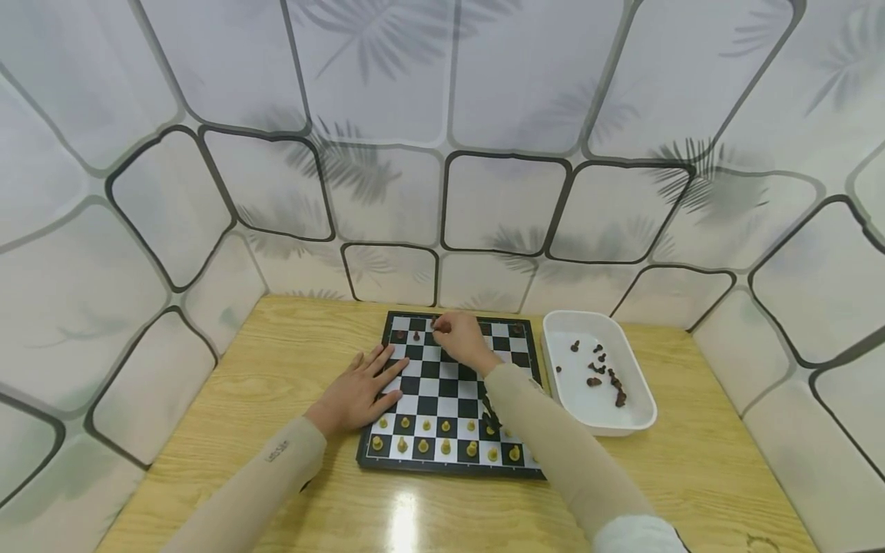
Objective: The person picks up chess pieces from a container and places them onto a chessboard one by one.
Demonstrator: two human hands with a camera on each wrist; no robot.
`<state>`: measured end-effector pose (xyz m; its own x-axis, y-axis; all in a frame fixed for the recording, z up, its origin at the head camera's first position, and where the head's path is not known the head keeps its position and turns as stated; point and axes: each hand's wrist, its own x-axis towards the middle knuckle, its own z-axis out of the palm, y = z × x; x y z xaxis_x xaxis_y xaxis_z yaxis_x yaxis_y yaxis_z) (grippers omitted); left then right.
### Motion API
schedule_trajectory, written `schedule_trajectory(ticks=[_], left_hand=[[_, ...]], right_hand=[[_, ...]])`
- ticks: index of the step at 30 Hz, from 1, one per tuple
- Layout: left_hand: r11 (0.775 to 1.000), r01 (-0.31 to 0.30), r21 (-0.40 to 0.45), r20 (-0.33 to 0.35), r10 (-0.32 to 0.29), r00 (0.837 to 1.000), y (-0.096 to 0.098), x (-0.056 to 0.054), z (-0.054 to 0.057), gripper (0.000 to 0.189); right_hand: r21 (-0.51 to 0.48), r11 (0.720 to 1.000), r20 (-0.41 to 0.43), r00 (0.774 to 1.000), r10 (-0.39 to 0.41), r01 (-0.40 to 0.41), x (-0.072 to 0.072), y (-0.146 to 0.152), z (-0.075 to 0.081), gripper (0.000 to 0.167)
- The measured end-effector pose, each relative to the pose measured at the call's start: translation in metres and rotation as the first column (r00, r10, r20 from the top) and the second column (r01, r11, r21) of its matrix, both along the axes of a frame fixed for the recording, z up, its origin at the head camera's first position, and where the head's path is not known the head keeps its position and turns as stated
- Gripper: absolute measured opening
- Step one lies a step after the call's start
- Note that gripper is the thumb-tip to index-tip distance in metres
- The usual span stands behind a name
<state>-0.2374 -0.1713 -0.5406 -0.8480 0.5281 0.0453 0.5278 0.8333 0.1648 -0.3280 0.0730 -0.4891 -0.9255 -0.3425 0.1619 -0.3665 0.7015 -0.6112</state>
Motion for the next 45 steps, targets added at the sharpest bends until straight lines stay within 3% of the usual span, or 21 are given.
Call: schedule_trajectory(ticks=[15, 45], left_hand=[[1.000, -0.003, 0.003, -0.001, 0.003, 1.000, -0.002, 0.002, 0.001, 0.067], [1.000, -0.002, 0.016, -0.001, 0.002, 1.000, -0.001, 0.000, 0.001, 0.067]], right_hand=[[0.046, 0.998, 0.030, 0.998, -0.054, 0.053, -0.003, -0.009, -0.012, 0.018], [0.080, 0.994, 0.043, 0.996, -0.076, 0.072, -0.010, -0.015, -0.016, 0.017]])
